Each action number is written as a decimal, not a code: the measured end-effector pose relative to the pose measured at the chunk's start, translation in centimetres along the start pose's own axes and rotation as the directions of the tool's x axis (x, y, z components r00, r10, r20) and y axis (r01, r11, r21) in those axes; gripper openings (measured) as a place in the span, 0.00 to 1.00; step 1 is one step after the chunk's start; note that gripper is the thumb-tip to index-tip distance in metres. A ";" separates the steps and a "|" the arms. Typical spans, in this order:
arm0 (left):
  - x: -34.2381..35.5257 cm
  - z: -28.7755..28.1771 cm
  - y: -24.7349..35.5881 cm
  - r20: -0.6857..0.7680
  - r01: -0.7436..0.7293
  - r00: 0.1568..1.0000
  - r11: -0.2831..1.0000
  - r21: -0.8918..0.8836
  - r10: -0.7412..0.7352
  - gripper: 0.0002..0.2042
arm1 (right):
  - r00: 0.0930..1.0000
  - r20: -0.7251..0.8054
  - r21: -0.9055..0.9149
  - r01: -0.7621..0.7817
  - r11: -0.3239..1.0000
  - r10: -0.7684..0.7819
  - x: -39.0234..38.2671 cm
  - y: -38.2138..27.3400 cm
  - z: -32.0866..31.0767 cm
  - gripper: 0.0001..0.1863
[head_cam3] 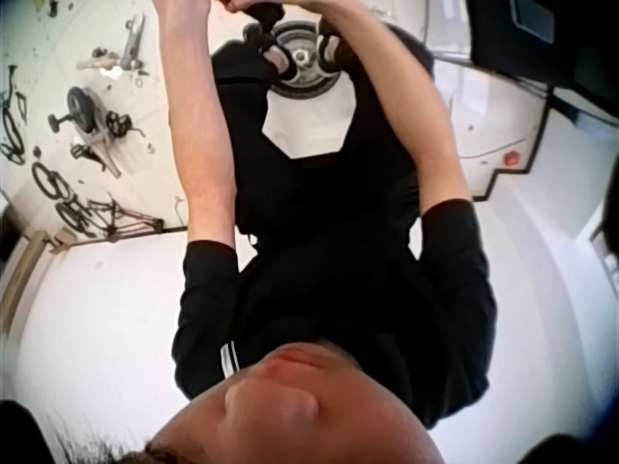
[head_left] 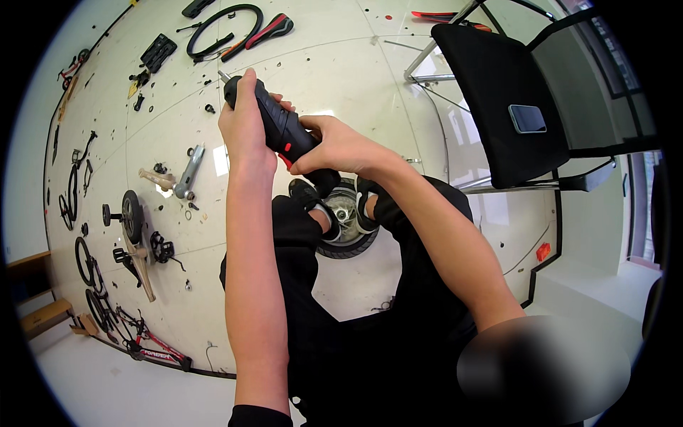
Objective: The person sits on a chair and uses a cordless electric screwdriver to work on a bicycle wheel hub held between their legs. They repeatedly tighten or loosen screws on the hub while surrounded by scattered bicycle parts and tools on the floor.
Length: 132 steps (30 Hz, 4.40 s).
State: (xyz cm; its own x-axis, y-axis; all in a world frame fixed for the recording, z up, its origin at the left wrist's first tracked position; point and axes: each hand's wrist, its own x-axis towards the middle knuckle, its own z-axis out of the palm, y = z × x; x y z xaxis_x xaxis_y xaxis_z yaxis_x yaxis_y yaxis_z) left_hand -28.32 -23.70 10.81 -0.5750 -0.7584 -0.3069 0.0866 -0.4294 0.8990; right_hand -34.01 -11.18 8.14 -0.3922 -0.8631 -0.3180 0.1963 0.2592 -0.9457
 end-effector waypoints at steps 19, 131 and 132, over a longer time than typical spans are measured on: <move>-0.1 0.5 0.0 0.098 0.102 0.991 0.989 -0.111 -0.091 0.16 | 0.999 0.017 0.240 -0.041 0.970 0.038 0.1 0.1 0.8 0.17; 0.9 -2.0 1.9 0.034 -0.360 0.932 0.932 -0.038 0.361 0.09 | 0.845 -0.409 -0.693 -0.040 0.720 -0.346 0.9 0.8 -0.5 0.09; 0.8 -1.9 1.8 0.027 -0.384 0.923 0.923 0.004 0.384 0.09 | 0.841 -0.413 -0.709 -0.056 0.703 -0.350 0.6 0.6 -0.9 0.09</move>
State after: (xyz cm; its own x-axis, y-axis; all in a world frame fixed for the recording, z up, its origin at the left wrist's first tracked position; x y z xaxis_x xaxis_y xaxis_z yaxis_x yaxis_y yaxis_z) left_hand -27.11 -25.96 11.57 -0.5189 -0.8519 0.0705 0.2974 -0.1025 0.9492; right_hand -34.97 -11.15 7.27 -0.7694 -0.6378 0.0356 -0.4779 0.5376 -0.6947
